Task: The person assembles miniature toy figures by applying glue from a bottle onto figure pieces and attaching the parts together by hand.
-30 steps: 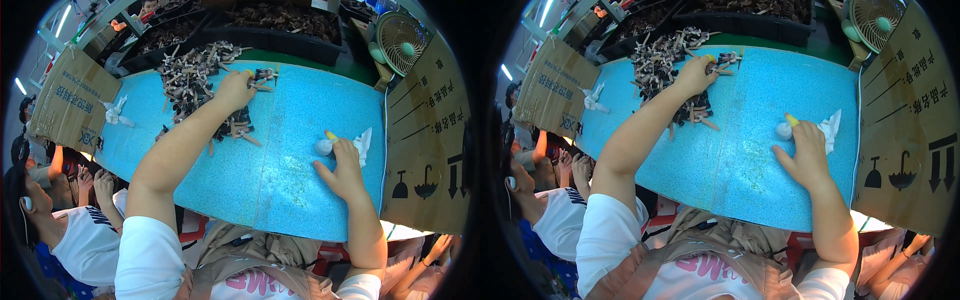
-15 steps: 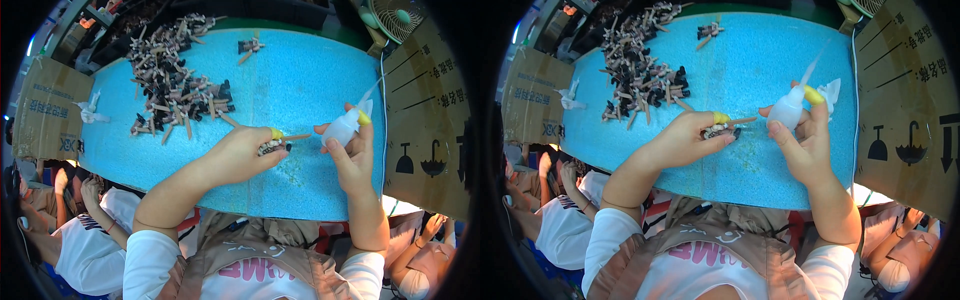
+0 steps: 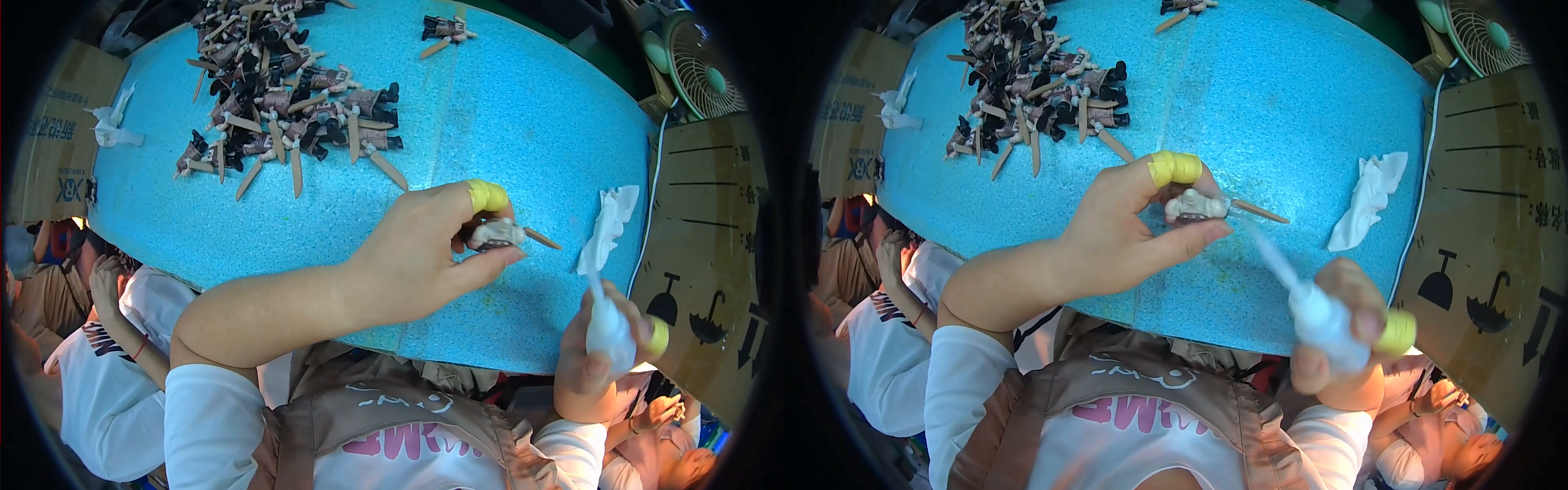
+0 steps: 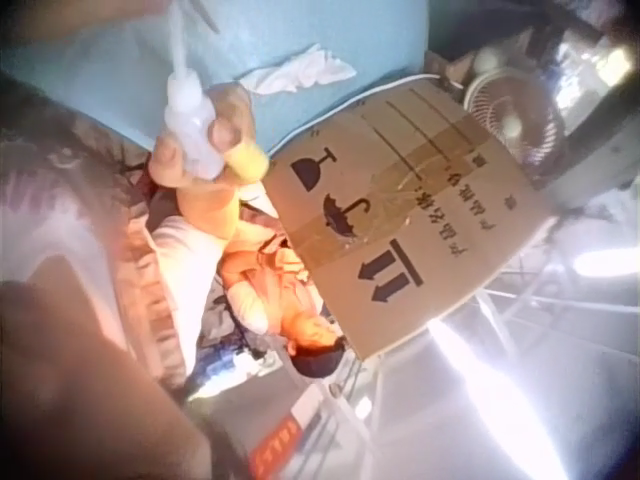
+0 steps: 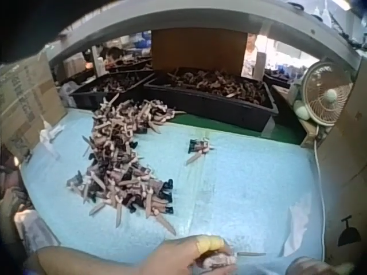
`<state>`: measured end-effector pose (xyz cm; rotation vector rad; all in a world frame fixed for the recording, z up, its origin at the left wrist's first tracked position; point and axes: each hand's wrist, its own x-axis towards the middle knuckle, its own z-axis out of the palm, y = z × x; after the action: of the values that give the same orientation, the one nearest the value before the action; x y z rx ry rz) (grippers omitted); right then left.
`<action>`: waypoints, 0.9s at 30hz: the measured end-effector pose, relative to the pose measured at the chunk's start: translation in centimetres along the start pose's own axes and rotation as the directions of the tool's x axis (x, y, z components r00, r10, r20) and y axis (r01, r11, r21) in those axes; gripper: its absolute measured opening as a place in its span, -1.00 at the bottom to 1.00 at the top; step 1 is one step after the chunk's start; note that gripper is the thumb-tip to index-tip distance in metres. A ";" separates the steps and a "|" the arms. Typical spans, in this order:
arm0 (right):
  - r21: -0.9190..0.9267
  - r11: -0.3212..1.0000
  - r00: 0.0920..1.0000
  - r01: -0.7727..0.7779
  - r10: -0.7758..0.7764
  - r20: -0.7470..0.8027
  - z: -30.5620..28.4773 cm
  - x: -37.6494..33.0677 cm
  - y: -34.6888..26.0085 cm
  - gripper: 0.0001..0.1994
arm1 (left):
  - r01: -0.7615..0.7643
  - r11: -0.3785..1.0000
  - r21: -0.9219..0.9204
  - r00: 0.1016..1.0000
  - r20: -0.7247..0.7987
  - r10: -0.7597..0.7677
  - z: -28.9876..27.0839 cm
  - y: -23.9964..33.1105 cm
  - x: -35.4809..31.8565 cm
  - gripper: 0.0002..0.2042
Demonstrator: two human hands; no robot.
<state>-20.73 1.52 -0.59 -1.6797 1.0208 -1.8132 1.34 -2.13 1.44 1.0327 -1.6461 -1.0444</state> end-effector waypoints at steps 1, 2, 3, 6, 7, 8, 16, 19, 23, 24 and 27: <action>0.180 0.979 0.918 0.097 -0.158 0.364 -0.1 2.2 -0.3 -0.74 | 0.184 0.982 -0.046 0.980 0.081 -0.180 -0.3 0.4 -0.3 -0.71; 0.179 0.980 0.917 0.091 -0.152 0.370 0.1 2.3 -0.6 -0.74 | 0.190 0.980 -0.050 0.979 0.079 -0.186 -0.4 0.1 -0.2 -0.71; 0.135 0.973 0.909 0.189 -0.225 0.350 0.4 2.1 -1.0 -0.74 | 0.022 1.000 0.016 0.999 0.024 -0.022 -0.5 -0.3 -0.1 -0.70; 0.052 0.961 0.906 0.273 -0.274 0.321 0.8 1.4 -1.9 -0.68 | -0.141 0.987 0.083 0.989 -0.038 0.144 -0.4 -0.6 -0.1 -0.69; 0.024 0.963 0.906 0.268 -0.261 0.335 0.9 1.4 -1.9 -0.67 | -0.144 0.987 0.076 0.987 -0.056 0.148 -0.3 -0.5 -0.1 -0.68; -0.012 0.963 0.904 0.269 -0.248 0.348 0.8 1.5 -2.2 -0.65 | -0.144 0.987 0.071 0.988 -0.052 0.148 -0.2 -0.4 0.0 -0.68; 0.000 0.964 0.868 0.267 -0.241 0.435 0.0 1.6 -2.4 -0.66 | -0.168 0.985 0.045 0.983 -0.067 0.171 0.2 -0.3 0.1 -0.68; -0.001 0.962 0.873 0.273 -0.248 0.419 0.2 1.6 -2.5 -0.66 | -0.157 0.986 0.060 0.986 -0.047 0.160 0.1 -0.2 0.1 -0.69; 0.018 0.964 0.872 0.265 -0.247 0.423 0.2 1.5 -2.4 -0.66 | -0.163 0.985 0.061 0.984 -0.056 0.167 0.1 -0.1 0.1 -0.69; 0.018 0.964 0.872 0.264 -0.247 0.423 0.1 1.5 -2.4 -0.66 | -0.163 0.985 0.060 0.984 -0.059 0.166 0.1 -0.2 0.1 -0.69; 0.034 0.963 0.866 0.269 -0.257 0.429 0.1 1.5 -2.3 -0.65 | -0.164 0.984 0.067 0.983 -0.066 0.168 0.1 -0.1 0.1 -0.70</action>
<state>-20.56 1.77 2.09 -2.1975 0.6495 -1.4725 1.19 -2.24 1.34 0.9435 -1.6833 -0.8422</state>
